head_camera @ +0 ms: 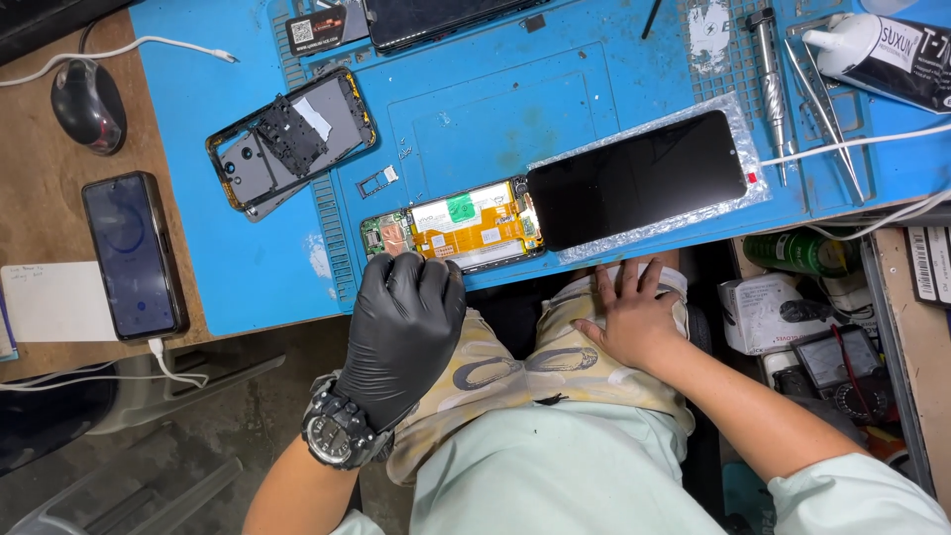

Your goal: The person sits at a workbench and uses a metal tool to scrape residue from the inside of a smartphone frame. The workspace contains various disassembled phone parts, tools, and a computer keyboard.

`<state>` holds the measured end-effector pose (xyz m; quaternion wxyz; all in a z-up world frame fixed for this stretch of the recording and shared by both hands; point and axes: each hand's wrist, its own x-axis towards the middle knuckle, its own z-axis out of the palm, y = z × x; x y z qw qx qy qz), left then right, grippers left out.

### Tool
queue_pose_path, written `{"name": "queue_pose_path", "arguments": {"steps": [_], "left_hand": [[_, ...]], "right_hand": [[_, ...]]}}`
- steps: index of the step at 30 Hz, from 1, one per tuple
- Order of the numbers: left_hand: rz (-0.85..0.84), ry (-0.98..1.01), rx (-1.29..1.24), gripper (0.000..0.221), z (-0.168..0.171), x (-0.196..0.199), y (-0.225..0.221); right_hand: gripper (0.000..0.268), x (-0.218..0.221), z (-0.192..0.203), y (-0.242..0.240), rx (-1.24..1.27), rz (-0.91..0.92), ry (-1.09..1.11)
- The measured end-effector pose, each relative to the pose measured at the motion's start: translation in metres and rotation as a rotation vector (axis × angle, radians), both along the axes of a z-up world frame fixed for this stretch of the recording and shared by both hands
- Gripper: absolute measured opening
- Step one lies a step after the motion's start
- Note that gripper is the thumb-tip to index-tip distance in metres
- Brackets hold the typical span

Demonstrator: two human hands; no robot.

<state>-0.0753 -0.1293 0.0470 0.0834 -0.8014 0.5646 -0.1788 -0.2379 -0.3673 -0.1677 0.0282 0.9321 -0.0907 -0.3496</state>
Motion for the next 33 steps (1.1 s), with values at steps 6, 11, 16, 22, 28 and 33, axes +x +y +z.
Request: {"name": "queue_pose_path", "arguments": {"steps": [6, 11, 16, 22, 28, 33], "left_hand": [[-0.043, -0.014, 0.067, 0.031, 0.005, 0.003, 0.0], [-0.031, -0.019, 0.082, 0.031, 0.004, 0.001, -0.002], [-0.008, 0.006, 0.039, 0.028, 0.005, -0.002, -0.003], [-0.008, -0.025, 0.048, 0.03, 0.007, -0.003, -0.003], [-0.017, -0.04, 0.015, 0.023, 0.002, 0.0, -0.001], [-0.024, -0.028, 0.006, 0.018, -0.003, 0.0, 0.003]], "right_hand": [[0.098, -0.004, -0.009, -0.003, 0.017, -0.008, -0.007], [0.096, -0.003, -0.008, -0.001, 0.018, -0.004, -0.003], [0.097, -0.005, -0.014, -0.002, -0.001, 0.002, -0.009], [0.097, -0.003, -0.008, -0.001, -0.009, -0.002, -0.003], [0.096, 0.0, -0.001, -0.002, 0.015, -0.022, 0.023], [0.095, 0.002, 0.003, -0.002, 0.03, -0.021, 0.051]]}}
